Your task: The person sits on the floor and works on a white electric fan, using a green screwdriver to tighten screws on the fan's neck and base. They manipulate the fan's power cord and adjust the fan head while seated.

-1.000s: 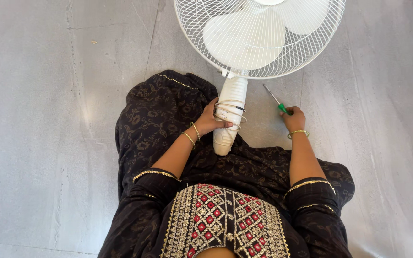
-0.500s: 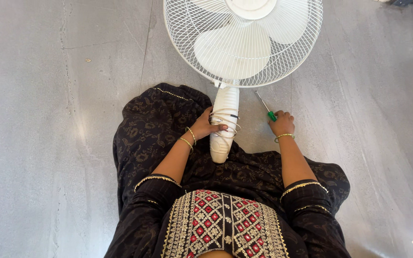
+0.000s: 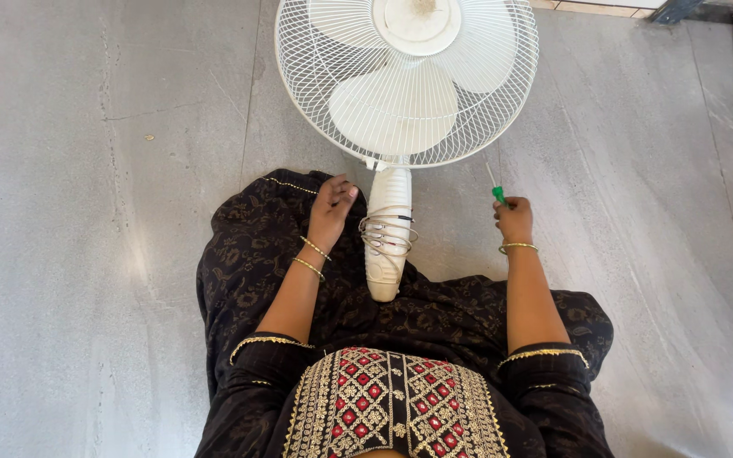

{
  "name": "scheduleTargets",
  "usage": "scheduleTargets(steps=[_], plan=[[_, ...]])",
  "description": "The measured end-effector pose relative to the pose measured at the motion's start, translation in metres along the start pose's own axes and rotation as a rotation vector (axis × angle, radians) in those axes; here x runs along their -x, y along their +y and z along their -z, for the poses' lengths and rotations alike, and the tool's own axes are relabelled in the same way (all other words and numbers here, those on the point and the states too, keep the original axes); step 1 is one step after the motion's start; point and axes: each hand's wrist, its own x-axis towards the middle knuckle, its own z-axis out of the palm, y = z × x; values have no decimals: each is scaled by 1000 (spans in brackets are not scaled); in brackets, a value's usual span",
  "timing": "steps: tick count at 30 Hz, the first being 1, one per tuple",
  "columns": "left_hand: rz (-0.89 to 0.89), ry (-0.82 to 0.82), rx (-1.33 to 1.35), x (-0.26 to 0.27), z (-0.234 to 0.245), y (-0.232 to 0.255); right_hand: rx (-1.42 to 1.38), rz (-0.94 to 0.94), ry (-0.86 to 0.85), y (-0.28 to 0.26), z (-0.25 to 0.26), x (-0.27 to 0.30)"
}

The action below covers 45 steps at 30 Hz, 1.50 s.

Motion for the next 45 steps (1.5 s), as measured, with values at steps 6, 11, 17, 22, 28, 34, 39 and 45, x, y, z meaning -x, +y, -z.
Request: scheduleTargets(steps=[6, 11, 17, 22, 28, 34, 39, 45], plan=[[126, 16, 132, -16, -13, 25, -267, 384, 187, -48, 17, 39], [350, -49, 261, -35, -36, 33, 233, 792, 168, -88, -3, 98], [318, -55, 324, -37, -35, 34, 360, 1092, 69, -117, -17, 124], [315, -81, 379, -36, -29, 30, 392, 1095, 107, -119, -16, 122], [323, -123, 392, -39, -27, 24, 408, 1118, 107, -115, -23, 120], [305, -122, 411, -42, -27, 19, 436, 1165, 143, -121, -23, 122], [307, -117, 396, -43, -26, 15, 407, 1161, 80, -130, -21, 123], [295, -114, 332, -47, -26, 5, 450, 868, -96, -133, -16, 113]])
